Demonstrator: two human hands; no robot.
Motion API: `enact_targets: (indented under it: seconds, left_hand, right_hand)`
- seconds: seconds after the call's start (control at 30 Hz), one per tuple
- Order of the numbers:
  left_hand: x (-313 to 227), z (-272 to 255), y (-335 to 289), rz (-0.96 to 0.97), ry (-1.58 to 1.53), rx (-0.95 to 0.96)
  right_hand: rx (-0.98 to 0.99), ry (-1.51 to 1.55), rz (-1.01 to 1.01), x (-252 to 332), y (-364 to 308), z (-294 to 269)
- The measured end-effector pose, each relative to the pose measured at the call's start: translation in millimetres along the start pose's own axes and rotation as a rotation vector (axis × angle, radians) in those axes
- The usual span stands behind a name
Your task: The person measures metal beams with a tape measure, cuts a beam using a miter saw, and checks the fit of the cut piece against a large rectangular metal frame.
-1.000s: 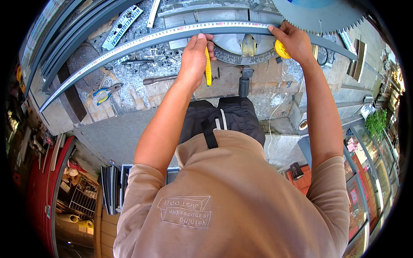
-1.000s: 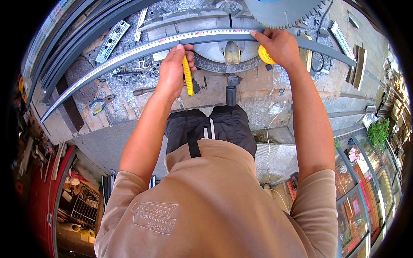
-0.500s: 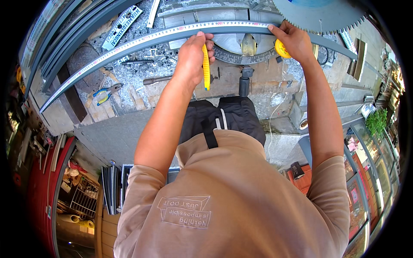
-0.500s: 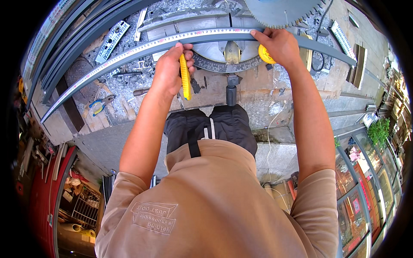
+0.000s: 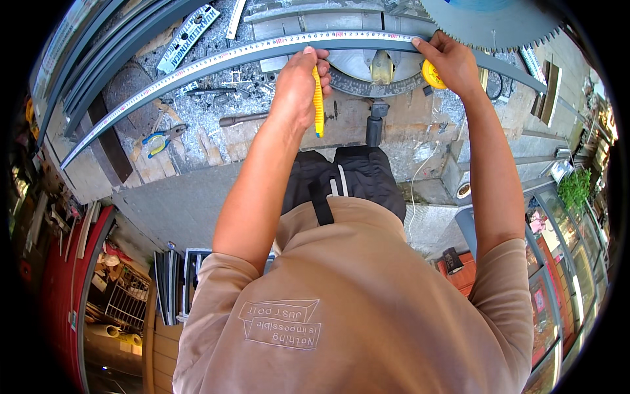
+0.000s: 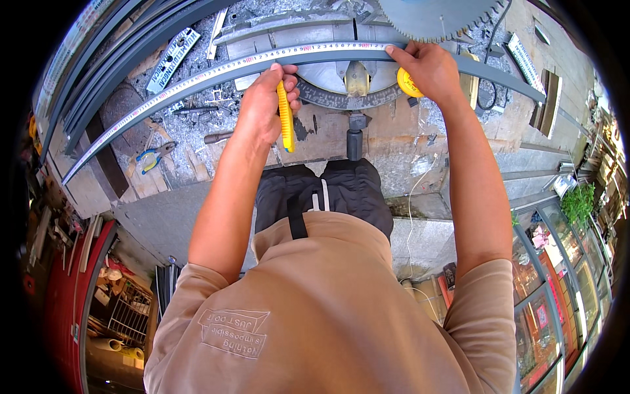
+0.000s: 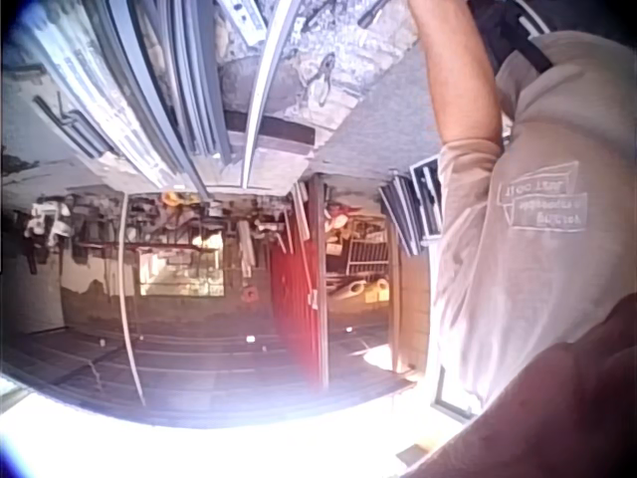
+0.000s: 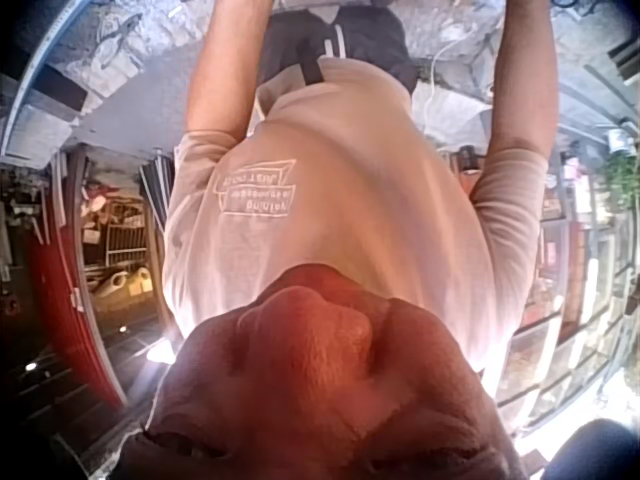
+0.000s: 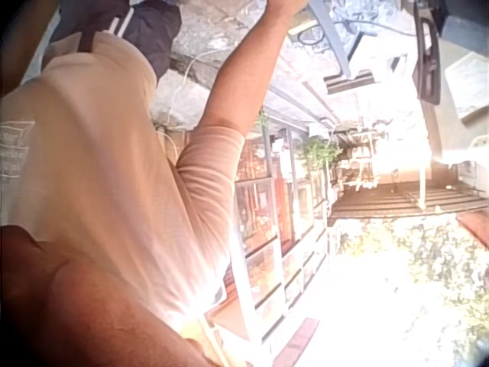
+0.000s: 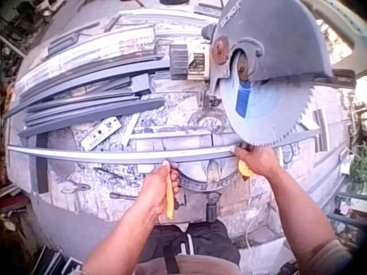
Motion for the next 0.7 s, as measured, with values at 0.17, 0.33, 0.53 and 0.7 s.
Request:
enact_targets:
  seconds: [0.17, 0.33, 0.53, 0.7]
  left_hand:
    - [1.1, -1.2, -1.3, 0.020, 0.016, 0.004]
    - [2.8, -3.3, -1.8, 0.021, 0.005, 0.040]
    - [4.5, -4.6, -2.0, 0.021, -0.012, 0.055]
    - [7.0, -8.1, -1.5, 0.031, -0.020, 0.100]
  right_hand:
    - [0.005, -0.001, -0.007, 0.7, 0.0, -0.4]
    - [0.002, -0.002, -0.013, 2.7, -1.1, -1.5]
    - [0.000, 0.006, -0.007, 2.7, -1.5, -0.9]
    - [-0.004, 0.012, -0.007, 0.5, -1.4, -0.4]
Point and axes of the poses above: each hand's wrist, its own y-axis towards the middle knuckle, its own z-axis out of the palm, x = y × z, the point moved 3 cm from there along y, towards the middle knuckle, and after that the axes turned 7 degrees about y, right-handed, at the moved point
